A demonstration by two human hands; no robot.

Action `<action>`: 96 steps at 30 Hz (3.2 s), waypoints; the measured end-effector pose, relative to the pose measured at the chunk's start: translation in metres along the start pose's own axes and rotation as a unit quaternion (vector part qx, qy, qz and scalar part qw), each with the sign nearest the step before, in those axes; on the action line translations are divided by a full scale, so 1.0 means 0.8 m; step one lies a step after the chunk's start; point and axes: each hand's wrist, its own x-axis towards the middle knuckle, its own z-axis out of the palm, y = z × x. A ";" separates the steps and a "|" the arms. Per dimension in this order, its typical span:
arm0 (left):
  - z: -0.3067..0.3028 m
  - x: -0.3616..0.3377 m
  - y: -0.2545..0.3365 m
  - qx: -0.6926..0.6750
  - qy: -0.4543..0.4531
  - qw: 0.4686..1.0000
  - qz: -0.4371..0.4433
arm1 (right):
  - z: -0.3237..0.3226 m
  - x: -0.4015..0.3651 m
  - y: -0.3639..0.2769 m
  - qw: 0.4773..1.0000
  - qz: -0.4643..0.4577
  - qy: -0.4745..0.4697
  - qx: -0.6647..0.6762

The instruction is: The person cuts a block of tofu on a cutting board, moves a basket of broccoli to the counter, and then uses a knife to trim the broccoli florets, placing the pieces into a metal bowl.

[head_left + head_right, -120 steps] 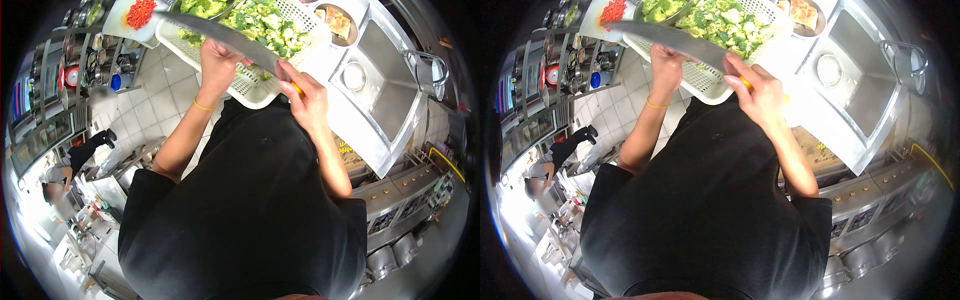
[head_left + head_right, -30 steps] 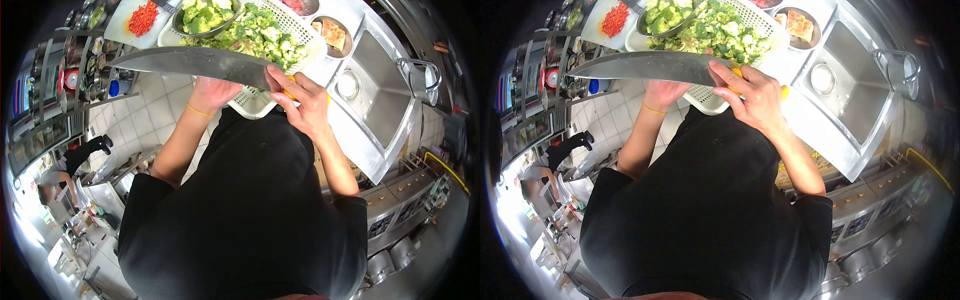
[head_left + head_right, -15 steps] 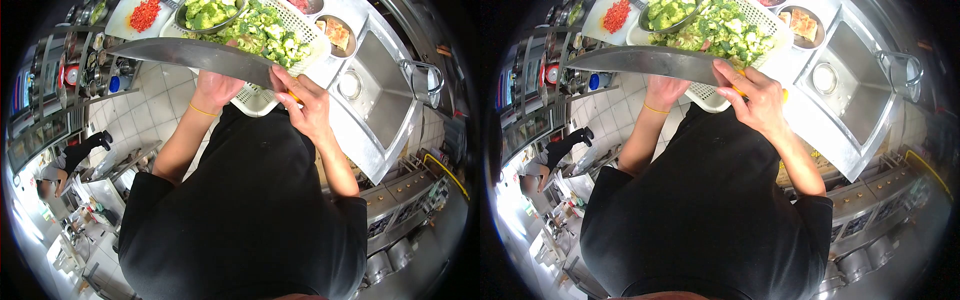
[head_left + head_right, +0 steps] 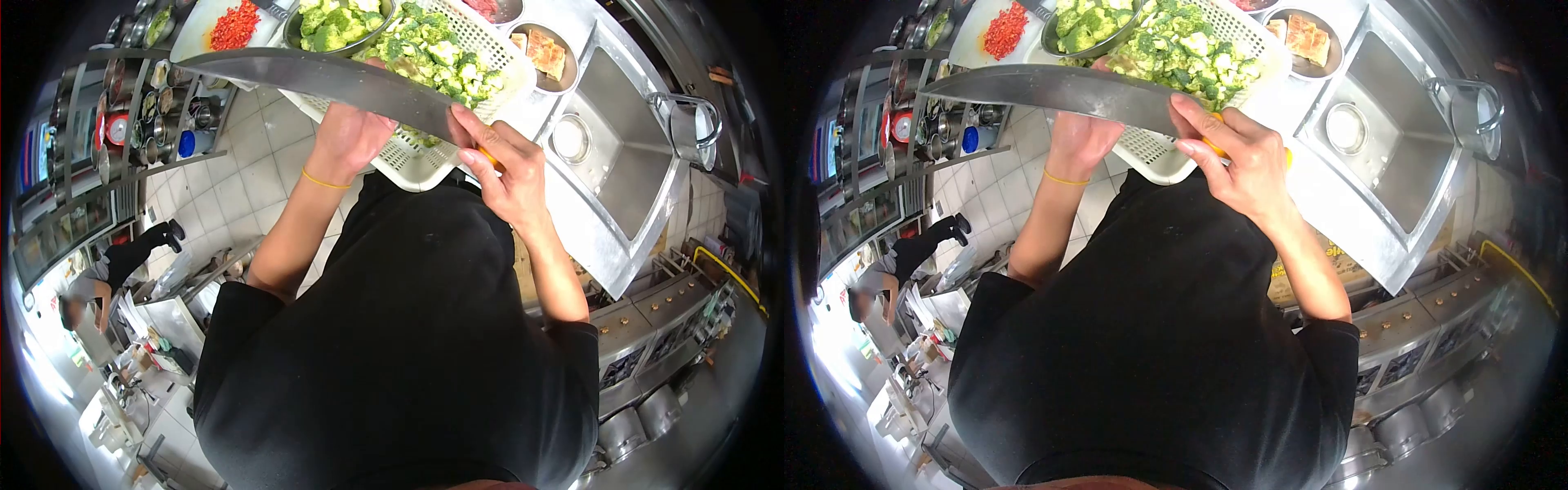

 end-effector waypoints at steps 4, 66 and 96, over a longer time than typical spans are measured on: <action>-0.008 -0.002 -0.001 0.001 -0.010 1.000 0.003 | -0.001 -0.005 0.003 1.000 0.009 -0.004 0.021; -0.076 0.058 -0.008 0.569 -0.102 0.813 0.066 | -0.056 -0.145 0.035 0.854 0.448 -0.004 0.266; -0.043 0.003 -0.052 0.049 0.025 0.995 0.084 | 0.037 -0.020 0.007 0.996 0.054 -0.024 -0.060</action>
